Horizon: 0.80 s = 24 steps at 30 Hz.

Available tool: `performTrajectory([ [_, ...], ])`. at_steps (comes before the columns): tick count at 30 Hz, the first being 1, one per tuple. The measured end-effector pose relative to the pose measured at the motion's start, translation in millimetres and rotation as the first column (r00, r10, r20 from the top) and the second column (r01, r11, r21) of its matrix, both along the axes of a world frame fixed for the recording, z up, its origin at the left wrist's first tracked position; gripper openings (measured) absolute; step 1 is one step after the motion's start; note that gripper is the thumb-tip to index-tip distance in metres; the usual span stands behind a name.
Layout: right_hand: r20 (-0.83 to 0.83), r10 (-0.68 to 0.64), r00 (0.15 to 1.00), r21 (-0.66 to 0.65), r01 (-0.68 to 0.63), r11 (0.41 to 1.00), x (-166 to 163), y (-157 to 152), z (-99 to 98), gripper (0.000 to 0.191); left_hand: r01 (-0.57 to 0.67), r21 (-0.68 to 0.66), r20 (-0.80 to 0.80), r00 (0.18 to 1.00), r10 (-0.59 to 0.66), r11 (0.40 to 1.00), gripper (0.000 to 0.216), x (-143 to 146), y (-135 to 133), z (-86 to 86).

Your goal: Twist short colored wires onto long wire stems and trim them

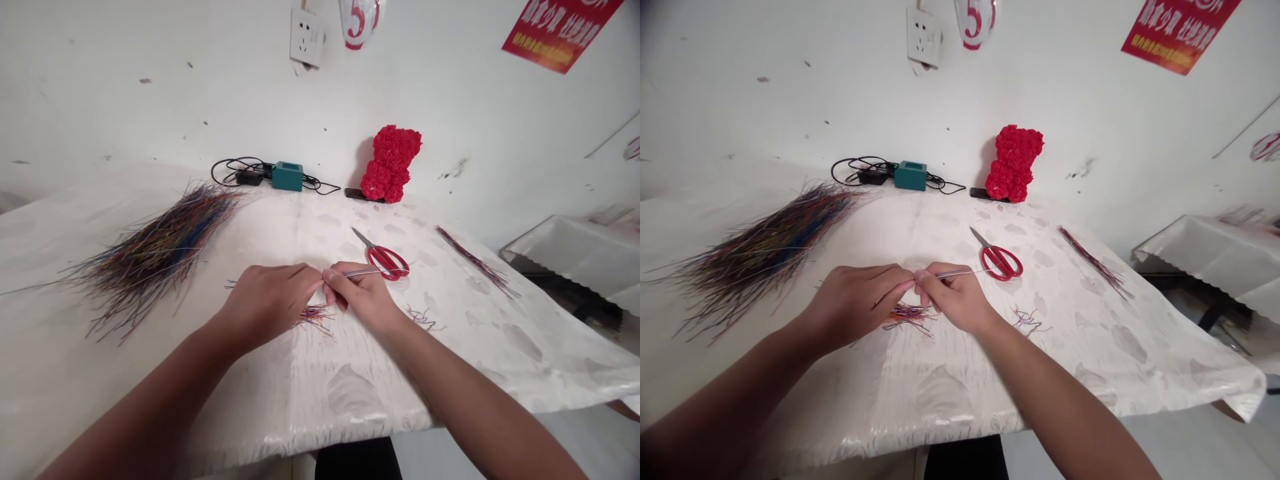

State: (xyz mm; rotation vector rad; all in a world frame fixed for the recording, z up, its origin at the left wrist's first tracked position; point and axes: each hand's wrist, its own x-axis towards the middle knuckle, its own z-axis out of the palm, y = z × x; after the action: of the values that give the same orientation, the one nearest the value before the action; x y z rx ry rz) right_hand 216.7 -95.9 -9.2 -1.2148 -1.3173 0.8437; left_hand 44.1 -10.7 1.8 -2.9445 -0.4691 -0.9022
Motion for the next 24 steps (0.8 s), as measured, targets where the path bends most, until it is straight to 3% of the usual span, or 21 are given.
performTrajectory([
  [4, -0.018, -0.012, 1.000, -0.018, 0.012, 1.000, 0.9, -0.4, 1.1, 0.034, 0.002, 0.028, -0.005, 1.000, -0.001, 1.000, 0.027, -2.3, 1.2, -0.1],
  [10, 0.013, -0.021, 1.000, 0.009, 0.021, 1.000, -1.1, -1.4, 3.8, 0.033, 0.030, -0.070, 0.075, 0.997, -0.025, 0.997, 0.016, 0.4, 0.7, -1.6],
  [15, 0.049, -0.036, 0.998, 0.007, 0.036, 0.999, -1.4, -1.8, 5.2, 0.032, 0.041, -0.056, 0.045, 0.998, -0.039, 0.998, 0.024, -0.3, -0.7, 1.4],
  [24, 0.102, -0.041, 0.994, 0.023, 0.039, 0.999, -0.2, -2.9, 6.4, 0.032, 0.070, -0.270, 0.098, 0.994, -0.045, 0.960, 0.016, 0.8, -4.7, 8.2],
])
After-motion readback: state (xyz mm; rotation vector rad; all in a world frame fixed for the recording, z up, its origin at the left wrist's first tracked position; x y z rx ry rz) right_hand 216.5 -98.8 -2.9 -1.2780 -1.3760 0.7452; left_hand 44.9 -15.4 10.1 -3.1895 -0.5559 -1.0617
